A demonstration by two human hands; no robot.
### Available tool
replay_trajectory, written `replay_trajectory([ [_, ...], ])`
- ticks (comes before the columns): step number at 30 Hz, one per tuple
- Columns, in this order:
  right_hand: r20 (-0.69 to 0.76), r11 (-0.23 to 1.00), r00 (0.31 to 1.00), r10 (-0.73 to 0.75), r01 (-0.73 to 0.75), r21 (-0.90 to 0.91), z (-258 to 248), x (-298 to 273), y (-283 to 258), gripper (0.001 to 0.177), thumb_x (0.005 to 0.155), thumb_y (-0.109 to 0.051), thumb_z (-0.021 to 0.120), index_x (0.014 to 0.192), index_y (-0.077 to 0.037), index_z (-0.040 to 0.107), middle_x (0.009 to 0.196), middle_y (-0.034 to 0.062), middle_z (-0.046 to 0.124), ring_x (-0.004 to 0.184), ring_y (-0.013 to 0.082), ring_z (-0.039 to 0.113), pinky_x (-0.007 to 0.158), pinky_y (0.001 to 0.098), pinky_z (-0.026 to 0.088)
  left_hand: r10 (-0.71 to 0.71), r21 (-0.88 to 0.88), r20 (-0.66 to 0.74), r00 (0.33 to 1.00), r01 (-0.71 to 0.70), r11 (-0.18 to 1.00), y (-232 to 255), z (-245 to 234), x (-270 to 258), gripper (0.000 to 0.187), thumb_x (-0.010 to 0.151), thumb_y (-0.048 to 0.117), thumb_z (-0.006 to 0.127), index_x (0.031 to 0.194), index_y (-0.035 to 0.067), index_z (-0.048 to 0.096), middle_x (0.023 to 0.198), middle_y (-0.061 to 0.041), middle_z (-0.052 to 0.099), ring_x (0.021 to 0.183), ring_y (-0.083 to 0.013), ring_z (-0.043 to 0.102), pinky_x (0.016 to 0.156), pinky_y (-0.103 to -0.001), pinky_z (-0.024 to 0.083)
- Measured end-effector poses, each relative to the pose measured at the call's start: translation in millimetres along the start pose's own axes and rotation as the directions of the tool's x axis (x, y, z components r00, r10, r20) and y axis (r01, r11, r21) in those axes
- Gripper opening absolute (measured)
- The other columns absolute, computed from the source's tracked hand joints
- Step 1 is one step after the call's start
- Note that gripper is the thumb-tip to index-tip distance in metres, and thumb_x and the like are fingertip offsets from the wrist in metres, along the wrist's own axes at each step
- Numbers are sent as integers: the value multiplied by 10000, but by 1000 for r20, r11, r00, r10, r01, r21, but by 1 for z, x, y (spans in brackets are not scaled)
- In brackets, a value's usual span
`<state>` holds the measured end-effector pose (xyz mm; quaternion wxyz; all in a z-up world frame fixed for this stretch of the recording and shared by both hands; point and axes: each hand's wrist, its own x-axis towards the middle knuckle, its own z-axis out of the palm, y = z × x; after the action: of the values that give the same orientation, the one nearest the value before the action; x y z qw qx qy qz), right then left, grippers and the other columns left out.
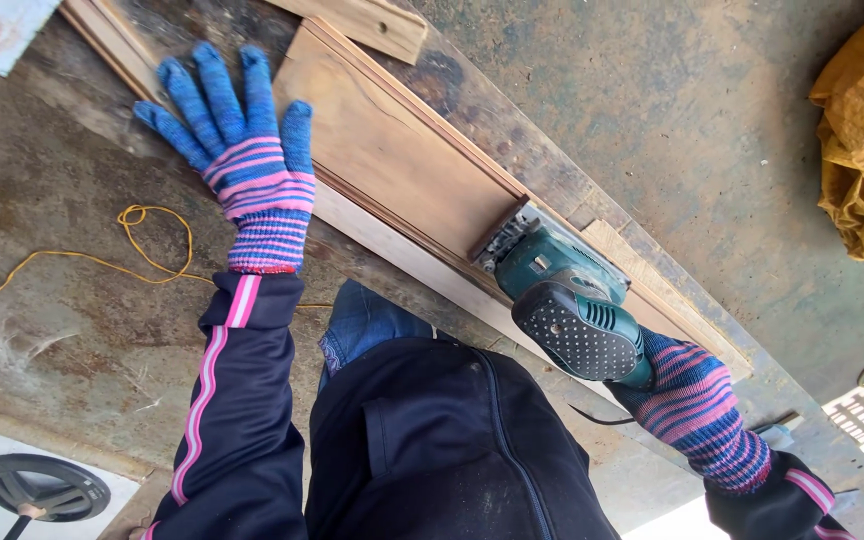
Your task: Sanding a wood plank using manual sandpaper and an orbital sander.
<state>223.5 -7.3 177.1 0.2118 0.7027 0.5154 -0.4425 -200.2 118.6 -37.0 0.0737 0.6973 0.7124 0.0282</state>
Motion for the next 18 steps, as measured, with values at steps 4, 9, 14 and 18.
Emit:
replay_trajectory([
  [4,16,997,999,41,-40,-67,-4,4,-22,505,726,-331,906,1193,-209,758,879,90,803,845,262,779,776,352,610,39,-71,24,999,-37,997,-12,-9,4,673,1118,540,553,1677,173,486,1724,-230,239,1568,-509,118,1219,-766,25],
  [9,-22,999,999,-32,31,-35,1,8,-32,512,678,-330,913,1136,-167,754,892,100,799,851,270,780,775,362,608,84,-257,-14,996,-84,963,-22,-42,17,520,1011,657,733,1230,189,792,1714,-184,301,1565,-502,141,1234,-755,11],
  [14,-23,999,1000,-2,1,-48,-5,15,-58,513,691,-338,913,1154,-177,760,884,107,798,850,278,777,768,367,612,206,-306,-80,975,-221,926,-44,-25,24,376,997,571,778,1088,208,813,1713,-155,365,1599,-481,163,1270,-740,3],
  [18,-7,993,999,50,-50,-108,-9,21,-75,540,689,-359,933,1175,-195,764,884,105,797,850,280,772,783,366,610,207,-359,-91,974,-226,905,-45,-25,28,268,988,481,829,1044,220,803,1688,-152,413,1591,-474,201,1257,-748,-12],
])
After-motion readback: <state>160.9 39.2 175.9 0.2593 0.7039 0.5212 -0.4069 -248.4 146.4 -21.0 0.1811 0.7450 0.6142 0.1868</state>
